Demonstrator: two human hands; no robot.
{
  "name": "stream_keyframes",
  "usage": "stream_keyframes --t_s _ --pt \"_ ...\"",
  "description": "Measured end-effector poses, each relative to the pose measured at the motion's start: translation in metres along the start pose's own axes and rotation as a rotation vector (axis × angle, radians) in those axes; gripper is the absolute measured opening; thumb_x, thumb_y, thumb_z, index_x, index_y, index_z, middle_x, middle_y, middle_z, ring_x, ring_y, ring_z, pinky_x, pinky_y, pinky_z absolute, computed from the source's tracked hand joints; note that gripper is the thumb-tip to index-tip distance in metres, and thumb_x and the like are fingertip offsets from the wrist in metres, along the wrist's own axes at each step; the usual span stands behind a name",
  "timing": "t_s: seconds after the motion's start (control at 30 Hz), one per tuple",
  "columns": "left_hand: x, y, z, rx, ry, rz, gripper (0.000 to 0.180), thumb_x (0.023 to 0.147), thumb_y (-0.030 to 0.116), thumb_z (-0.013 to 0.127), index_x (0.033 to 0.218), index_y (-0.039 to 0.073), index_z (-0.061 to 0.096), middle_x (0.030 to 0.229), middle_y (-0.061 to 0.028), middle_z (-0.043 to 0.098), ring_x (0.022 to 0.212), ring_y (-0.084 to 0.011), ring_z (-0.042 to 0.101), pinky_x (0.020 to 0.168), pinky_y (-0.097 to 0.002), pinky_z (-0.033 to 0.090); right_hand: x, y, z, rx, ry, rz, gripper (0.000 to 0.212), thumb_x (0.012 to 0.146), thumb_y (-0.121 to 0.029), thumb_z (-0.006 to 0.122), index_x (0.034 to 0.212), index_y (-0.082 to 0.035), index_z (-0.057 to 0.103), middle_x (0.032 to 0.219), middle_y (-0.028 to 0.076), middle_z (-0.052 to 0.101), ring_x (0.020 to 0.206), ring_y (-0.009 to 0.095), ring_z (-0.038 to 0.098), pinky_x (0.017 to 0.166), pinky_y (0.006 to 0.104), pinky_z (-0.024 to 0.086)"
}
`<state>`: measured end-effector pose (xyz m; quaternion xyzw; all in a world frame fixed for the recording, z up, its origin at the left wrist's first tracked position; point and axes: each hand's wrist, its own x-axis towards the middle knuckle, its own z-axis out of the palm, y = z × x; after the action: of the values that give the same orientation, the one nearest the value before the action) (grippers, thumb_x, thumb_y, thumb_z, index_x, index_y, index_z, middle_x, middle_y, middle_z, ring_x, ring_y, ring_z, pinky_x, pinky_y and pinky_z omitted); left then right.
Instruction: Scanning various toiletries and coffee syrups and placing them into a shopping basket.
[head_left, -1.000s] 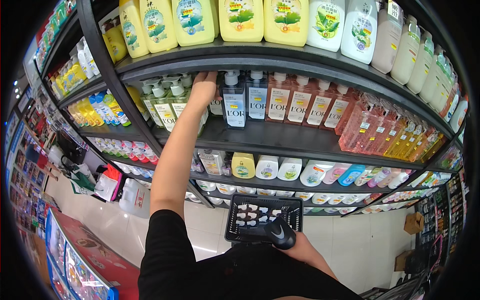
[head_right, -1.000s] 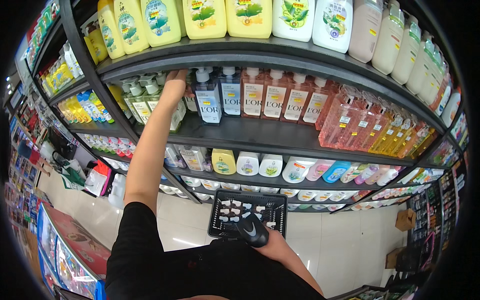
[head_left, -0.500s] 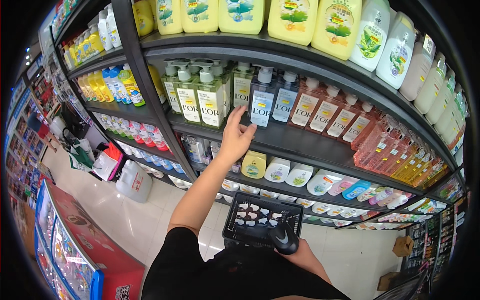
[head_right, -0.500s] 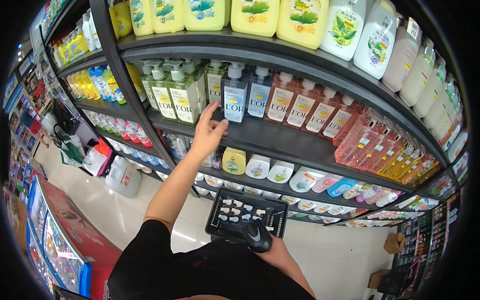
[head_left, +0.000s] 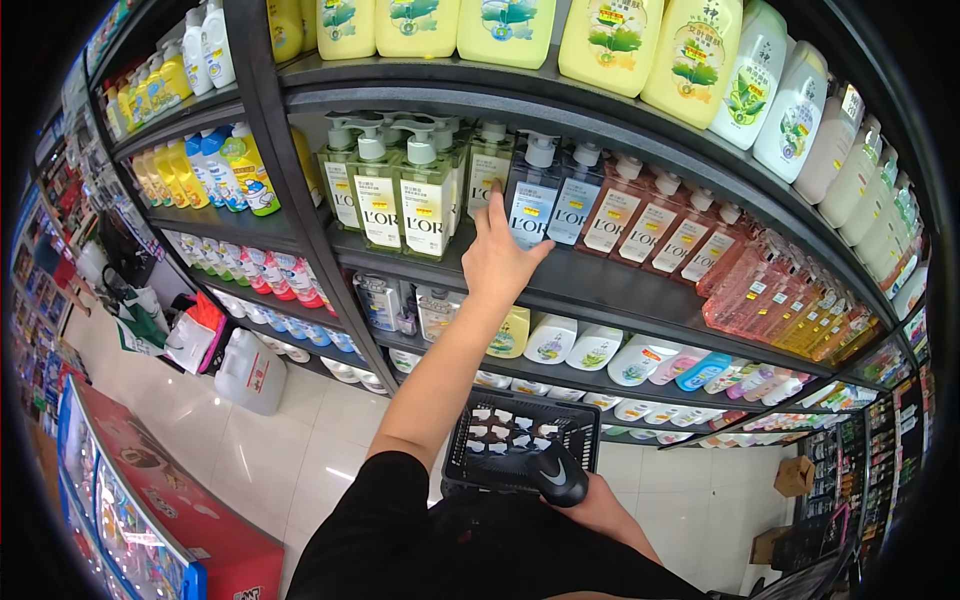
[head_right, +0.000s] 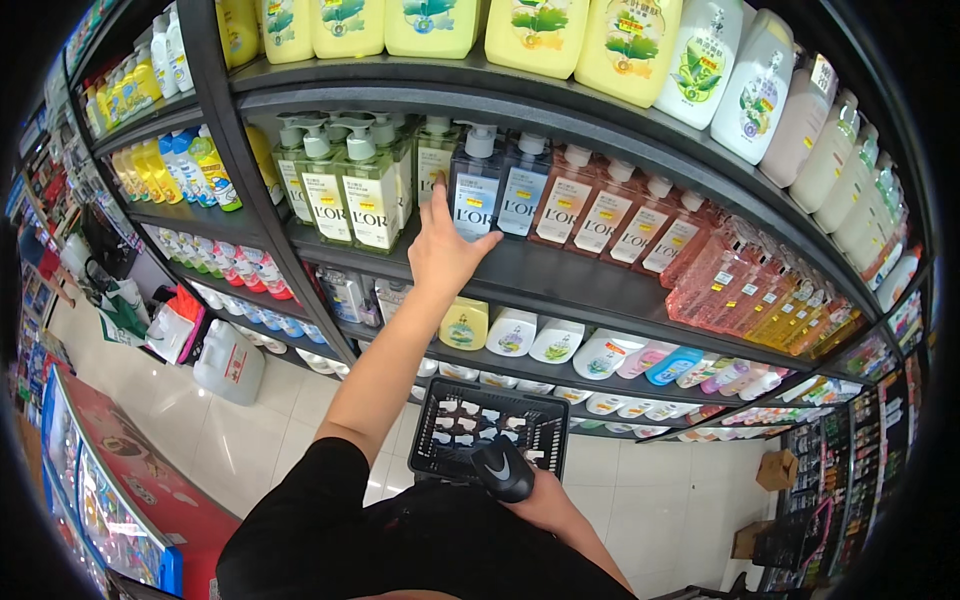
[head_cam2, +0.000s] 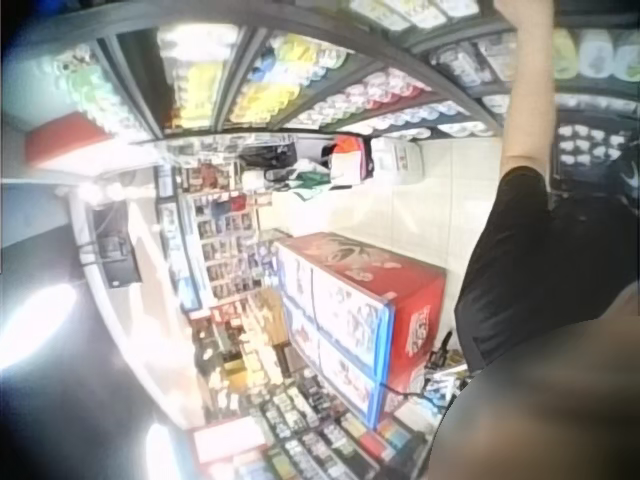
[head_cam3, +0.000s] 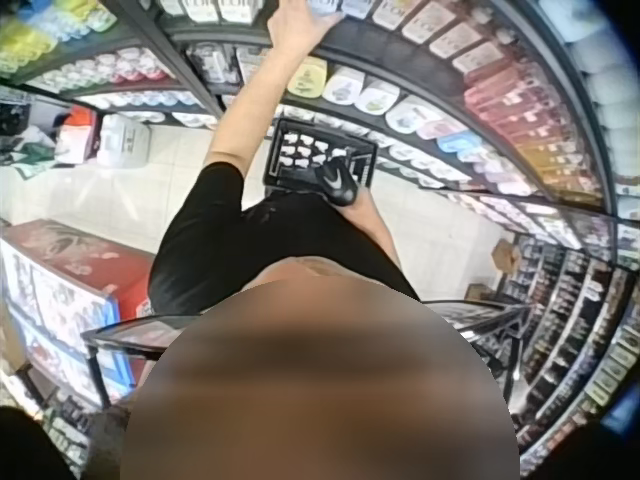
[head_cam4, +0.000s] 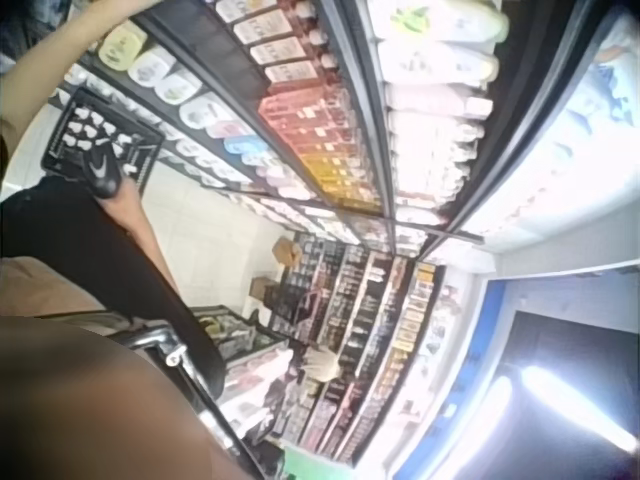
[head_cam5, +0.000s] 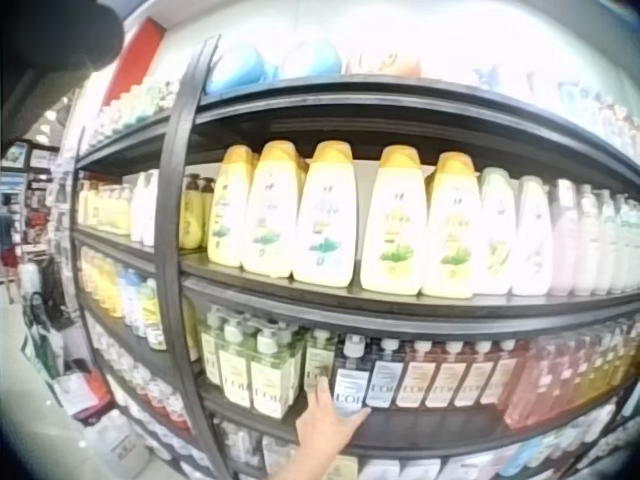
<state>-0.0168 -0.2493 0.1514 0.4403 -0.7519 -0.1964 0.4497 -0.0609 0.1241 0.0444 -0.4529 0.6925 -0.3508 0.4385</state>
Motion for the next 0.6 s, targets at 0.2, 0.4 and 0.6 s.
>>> stream_keyframes --t_s 0.2,0.4,0.6 --pt "-0.002 -0.009 0.008 -0.058 0.106 -0.015 0.107 0.074 0.028 0.087 0.16 0.013 0.027 0.135 -0.0211 0.054 0.114 -0.0446 0.064 0.088 -0.0507 0.058 -0.001 -0.017 -0.007 -0.029 -0.015 0.064 0.052 0.084 -0.023 0.086 0.128 -0.003 0.067 0.115 0.015 0.076 0.107 0.025 0.074 0.096 0.0354 0.054" --pt "-0.008 -0.016 0.021 -0.044 0.474 0.16 0.095 0.081 0.013 0.083 0.16 0.013 0.028 0.147 -0.0186 0.039 0.099 -0.0414 0.069 0.077 -0.0478 0.061 0.001 -0.01 -0.013 0.003 -0.018 0.039 0.052 0.084 -0.025 0.088 0.126 -0.003 0.067 0.114 0.014 0.076 0.106 0.024 0.073 0.095 0.0351 0.054" --pt "-0.009 -0.027 0.034 -0.092 0.406 0.292 0.029 0.088 0.008 0.075 0.116 0.015 0.074 0.085 -0.0031 0.066 0.073 -0.0253 0.07 0.062 -0.0382 0.056 0.001 -0.003 -0.022 -0.011 -0.05 0.061 0.051 0.084 -0.027 0.088 0.124 -0.002 0.068 0.113 0.014 0.077 0.106 0.024 0.074 0.095 0.0353 0.054"
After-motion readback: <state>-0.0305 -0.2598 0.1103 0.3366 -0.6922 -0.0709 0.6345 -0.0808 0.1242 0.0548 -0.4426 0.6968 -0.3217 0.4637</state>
